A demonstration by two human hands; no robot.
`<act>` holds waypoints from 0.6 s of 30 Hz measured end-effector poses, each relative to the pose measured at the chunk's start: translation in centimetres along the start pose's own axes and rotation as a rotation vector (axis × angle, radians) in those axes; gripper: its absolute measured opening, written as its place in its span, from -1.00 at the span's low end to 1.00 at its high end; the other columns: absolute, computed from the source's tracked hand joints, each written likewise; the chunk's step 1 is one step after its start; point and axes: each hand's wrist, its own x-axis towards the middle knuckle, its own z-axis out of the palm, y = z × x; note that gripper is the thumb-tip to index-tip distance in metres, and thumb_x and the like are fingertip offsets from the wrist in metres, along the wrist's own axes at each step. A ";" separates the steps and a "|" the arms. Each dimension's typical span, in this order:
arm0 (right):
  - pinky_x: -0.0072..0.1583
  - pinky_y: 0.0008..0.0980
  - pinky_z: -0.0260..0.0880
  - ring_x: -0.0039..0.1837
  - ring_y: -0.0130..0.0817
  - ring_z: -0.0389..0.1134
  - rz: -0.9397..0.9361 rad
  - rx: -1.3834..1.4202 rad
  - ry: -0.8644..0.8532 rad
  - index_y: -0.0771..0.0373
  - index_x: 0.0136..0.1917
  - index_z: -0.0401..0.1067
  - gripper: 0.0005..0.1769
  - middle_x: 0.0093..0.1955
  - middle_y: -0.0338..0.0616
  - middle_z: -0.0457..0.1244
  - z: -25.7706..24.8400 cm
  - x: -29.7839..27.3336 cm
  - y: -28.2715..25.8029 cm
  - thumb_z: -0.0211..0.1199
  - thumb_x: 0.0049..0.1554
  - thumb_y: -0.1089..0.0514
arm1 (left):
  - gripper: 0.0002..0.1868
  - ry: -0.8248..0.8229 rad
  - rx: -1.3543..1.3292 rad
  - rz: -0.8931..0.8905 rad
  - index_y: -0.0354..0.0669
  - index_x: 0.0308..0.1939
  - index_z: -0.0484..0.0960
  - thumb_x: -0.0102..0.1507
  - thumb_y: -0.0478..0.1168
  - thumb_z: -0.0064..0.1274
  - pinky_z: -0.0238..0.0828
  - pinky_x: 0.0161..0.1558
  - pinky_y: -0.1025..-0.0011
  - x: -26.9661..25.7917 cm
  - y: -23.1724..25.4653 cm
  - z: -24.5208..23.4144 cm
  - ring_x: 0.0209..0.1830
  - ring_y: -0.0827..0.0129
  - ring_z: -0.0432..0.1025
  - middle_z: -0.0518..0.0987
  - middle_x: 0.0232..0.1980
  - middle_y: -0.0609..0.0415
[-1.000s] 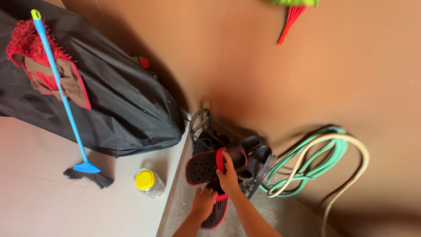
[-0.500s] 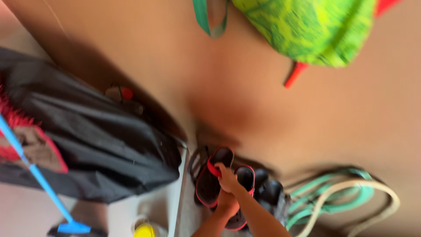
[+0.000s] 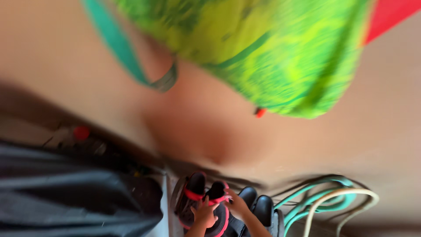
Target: The person sweeps the tiled and concrete floor of a garage using a broom, navigating around motorcycles and storage items.
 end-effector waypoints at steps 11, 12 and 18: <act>-0.10 -0.37 0.33 -0.02 -0.32 0.18 0.431 0.783 1.542 0.18 0.05 0.24 -0.58 0.02 -0.30 0.03 -24.4 -10.0 3.8 0.40 0.00 0.26 | -0.37 0.473 -0.483 0.619 -0.01 0.28 0.50 0.15 -0.07 0.30 0.16 0.37 0.10 2.2 25.4 -4.8 0.43 -0.18 0.18 0.27 0.46 -0.25; -0.07 -0.27 0.18 0.00 -0.26 0.13 0.553 1.056 1.290 0.19 0.04 0.36 -0.68 -0.03 -0.23 0.06 -26.4 -10.1 4.8 0.38 0.05 0.17 | -0.38 0.464 -0.545 0.649 -0.03 0.27 0.50 0.14 -0.08 0.29 0.17 0.36 0.10 1.8 27.7 -4.6 0.42 -0.18 0.20 0.30 0.45 -0.24; 0.14 0.20 0.18 0.08 -0.14 0.22 0.629 1.514 0.661 0.03 -0.05 0.34 -0.69 -0.06 -0.20 0.24 -29.8 -9.0 8.8 0.30 0.05 -0.12 | -0.39 0.445 -0.712 0.758 -0.13 0.21 0.53 0.10 -0.10 0.32 0.29 0.34 0.18 3.1 35.7 0.0 0.32 -0.04 0.38 0.52 0.26 -0.19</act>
